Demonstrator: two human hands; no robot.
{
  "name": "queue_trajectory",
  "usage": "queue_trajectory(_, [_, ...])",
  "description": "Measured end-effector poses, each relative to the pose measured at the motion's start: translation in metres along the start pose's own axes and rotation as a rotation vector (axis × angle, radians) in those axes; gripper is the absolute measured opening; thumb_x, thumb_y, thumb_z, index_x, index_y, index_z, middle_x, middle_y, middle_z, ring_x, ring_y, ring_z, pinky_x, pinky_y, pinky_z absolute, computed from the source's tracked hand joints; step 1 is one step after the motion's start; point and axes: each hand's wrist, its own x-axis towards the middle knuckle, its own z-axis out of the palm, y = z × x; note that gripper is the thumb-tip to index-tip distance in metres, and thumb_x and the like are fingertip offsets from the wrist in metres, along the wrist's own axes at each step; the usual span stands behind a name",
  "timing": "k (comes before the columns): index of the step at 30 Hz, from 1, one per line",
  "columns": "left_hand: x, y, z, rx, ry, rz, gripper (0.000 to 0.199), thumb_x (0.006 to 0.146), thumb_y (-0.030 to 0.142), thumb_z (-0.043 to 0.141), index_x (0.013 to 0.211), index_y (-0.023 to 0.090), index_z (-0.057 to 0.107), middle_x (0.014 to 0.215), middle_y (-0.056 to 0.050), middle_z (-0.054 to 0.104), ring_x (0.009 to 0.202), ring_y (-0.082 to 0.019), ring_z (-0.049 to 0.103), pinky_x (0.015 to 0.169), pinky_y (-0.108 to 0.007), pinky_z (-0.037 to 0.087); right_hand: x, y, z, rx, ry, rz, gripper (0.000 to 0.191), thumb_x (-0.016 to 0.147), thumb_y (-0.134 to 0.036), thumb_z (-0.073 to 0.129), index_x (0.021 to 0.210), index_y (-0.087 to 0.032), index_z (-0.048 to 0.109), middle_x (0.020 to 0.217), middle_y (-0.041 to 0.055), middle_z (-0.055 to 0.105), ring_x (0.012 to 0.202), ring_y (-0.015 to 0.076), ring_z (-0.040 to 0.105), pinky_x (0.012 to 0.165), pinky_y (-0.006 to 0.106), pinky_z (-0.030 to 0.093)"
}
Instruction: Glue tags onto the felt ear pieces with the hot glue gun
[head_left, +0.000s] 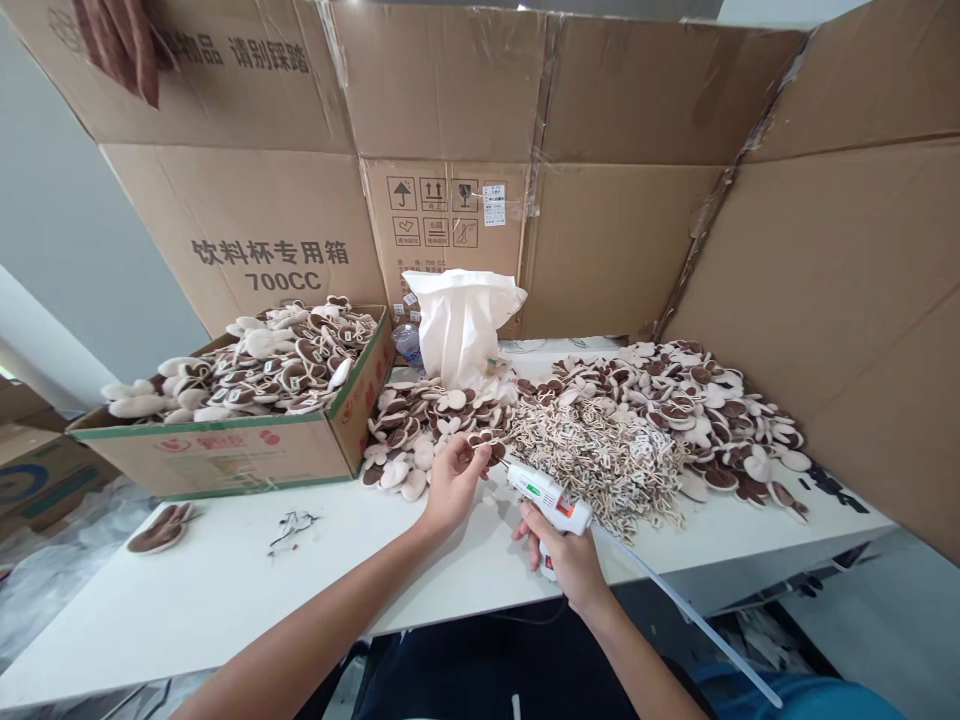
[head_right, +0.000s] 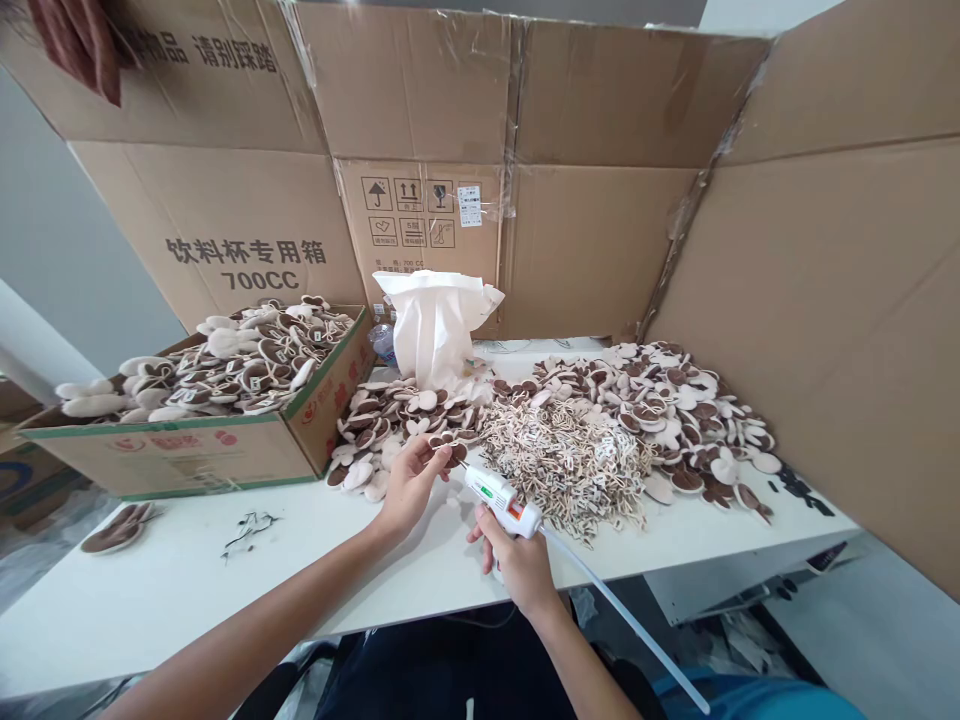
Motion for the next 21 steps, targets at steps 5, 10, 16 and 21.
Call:
queue_trajectory(5, [-0.0002, 0.0031, 0.0011, 0.001, -0.008, 0.009, 0.032, 0.093, 0.049, 0.071, 0.094, 0.017, 0.065, 0.085, -0.003, 0.065, 0.073, -0.015, 0.060, 0.061, -0.025, 0.051, -0.0007, 0.0000, 0.0000, -0.012, 0.016, 0.002, 0.052, 0.080, -0.066, 0.075, 0.066, -0.016, 0.074, 0.049, 0.0031, 0.062, 0.036, 0.0122, 0.050, 0.039, 0.025, 0.035])
queue_trajectory(10, [-0.0008, 0.0054, 0.0018, -0.008, -0.011, 0.005, 0.033, 0.092, 0.049, 0.072, 0.094, 0.017, 0.065, 0.085, -0.004, 0.065, 0.073, -0.015, 0.059, 0.061, -0.024, 0.050, -0.0002, 0.0016, 0.0004, -0.003, 0.023, -0.001, 0.054, 0.079, -0.069, 0.075, 0.063, -0.017, 0.072, 0.052, 0.0053, 0.066, 0.037, 0.0118, 0.050, 0.039, 0.025, 0.035])
queue_trajectory(16, [-0.0008, 0.0055, 0.0014, 0.000, -0.012, -0.003, 0.034, 0.092, 0.050, 0.072, 0.095, 0.017, 0.065, 0.085, -0.003, 0.065, 0.072, -0.015, 0.059, 0.061, -0.024, 0.050, -0.0004, 0.0011, -0.0001, -0.016, 0.031, 0.029, 0.053, 0.079, -0.066, 0.076, 0.062, -0.017, 0.070, 0.057, 0.0068, 0.069, 0.039, 0.0115, 0.052, 0.040, 0.024, 0.038])
queue_trajectory(21, [-0.0003, 0.0041, 0.0014, 0.000, -0.017, 0.003, 0.033, 0.093, 0.049, 0.072, 0.096, 0.016, 0.065, 0.084, -0.003, 0.064, 0.072, -0.014, 0.058, 0.061, -0.023, 0.051, -0.0005, 0.0012, 0.0003, -0.011, 0.038, 0.028, 0.052, 0.078, -0.066, 0.076, 0.060, -0.017, 0.068, 0.055, 0.0059, 0.067, 0.038, 0.0114, 0.051, 0.039, 0.024, 0.039])
